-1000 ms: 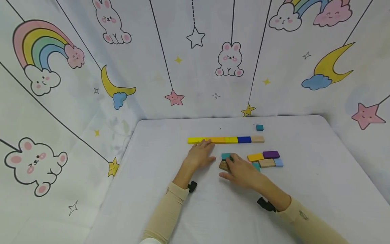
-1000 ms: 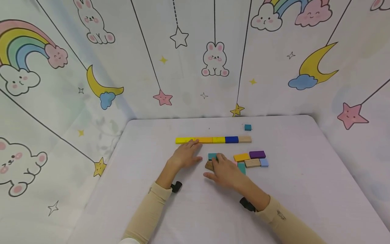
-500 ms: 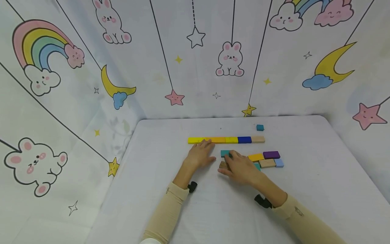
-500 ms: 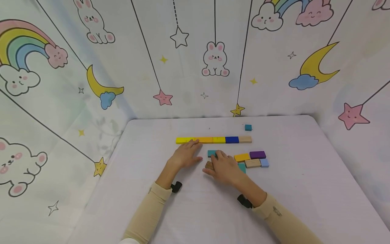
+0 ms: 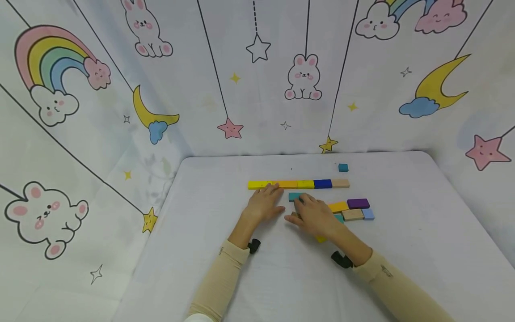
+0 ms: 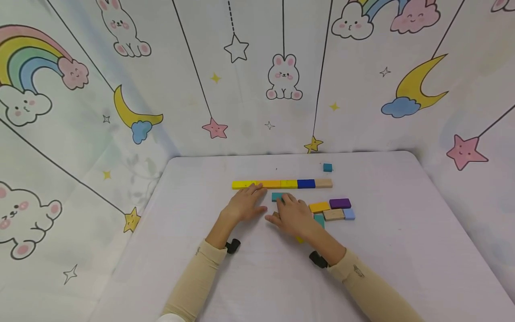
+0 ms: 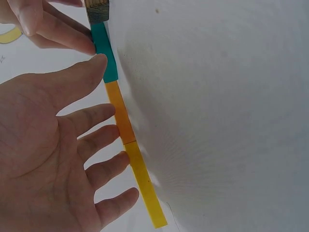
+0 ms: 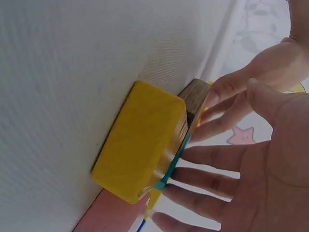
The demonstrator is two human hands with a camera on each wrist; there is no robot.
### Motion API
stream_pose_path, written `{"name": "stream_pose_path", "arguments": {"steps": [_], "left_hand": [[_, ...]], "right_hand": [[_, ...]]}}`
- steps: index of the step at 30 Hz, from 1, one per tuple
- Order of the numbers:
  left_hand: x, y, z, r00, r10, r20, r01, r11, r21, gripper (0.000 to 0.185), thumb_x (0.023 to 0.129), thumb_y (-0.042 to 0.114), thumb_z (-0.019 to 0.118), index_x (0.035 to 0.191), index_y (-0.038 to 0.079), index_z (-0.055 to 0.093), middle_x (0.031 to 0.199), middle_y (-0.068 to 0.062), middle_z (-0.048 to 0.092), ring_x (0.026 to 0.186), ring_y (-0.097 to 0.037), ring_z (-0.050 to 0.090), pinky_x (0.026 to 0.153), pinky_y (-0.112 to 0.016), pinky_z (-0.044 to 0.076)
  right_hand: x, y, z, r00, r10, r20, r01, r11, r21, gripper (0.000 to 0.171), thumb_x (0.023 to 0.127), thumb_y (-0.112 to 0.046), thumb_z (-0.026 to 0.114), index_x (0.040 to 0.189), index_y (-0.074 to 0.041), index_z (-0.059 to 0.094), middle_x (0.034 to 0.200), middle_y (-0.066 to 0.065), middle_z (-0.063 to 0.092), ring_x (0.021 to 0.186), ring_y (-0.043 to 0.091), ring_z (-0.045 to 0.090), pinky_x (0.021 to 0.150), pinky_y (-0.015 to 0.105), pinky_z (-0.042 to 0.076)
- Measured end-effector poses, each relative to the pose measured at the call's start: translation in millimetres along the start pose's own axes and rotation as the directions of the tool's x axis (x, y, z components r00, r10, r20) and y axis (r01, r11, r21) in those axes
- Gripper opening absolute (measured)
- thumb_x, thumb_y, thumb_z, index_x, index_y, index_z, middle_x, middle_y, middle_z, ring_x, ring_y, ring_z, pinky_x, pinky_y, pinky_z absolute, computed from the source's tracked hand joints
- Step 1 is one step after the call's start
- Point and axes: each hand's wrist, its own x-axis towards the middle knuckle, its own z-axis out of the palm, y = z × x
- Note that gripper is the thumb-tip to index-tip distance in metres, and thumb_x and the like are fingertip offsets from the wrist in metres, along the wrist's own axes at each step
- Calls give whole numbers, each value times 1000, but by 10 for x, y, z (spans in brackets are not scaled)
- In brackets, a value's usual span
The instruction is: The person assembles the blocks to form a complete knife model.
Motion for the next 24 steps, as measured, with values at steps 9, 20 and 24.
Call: {"name": "stream_pose_path", "arguments": {"steps": [9,20,24], "left_hand": [[9,4,18,1000,0,12,0,1000,12,69,95,52,56,153,20,35,161,-2,26,148,-25,23,117,-48,26],[23,-5,20,1000,0,18,-1,1000,26,69,96,53,55,153,21,34,161,-1,24,148,-25,22,117,-49,26],[23,-7,16,1000,-3,22,3,1000,16,69,96,52,55,154,21,33,161,-1,24,148,-25,21,117,-49,25]], "right_hand": [[47,5,5,999,35,40,-35,999,7,79,94,-65,45,137,1,53,139,18,51,129,35,49,101,57,45],[102,20,30,997,57,58,-57,998,2,79,95,-64,46,142,0,48,146,18,45,135,36,43,104,59,41],[113,14,19,997,57,60,-58,998,16,78,94,-62,48,141,0,49,147,18,45,136,36,42,104,60,40]]}}
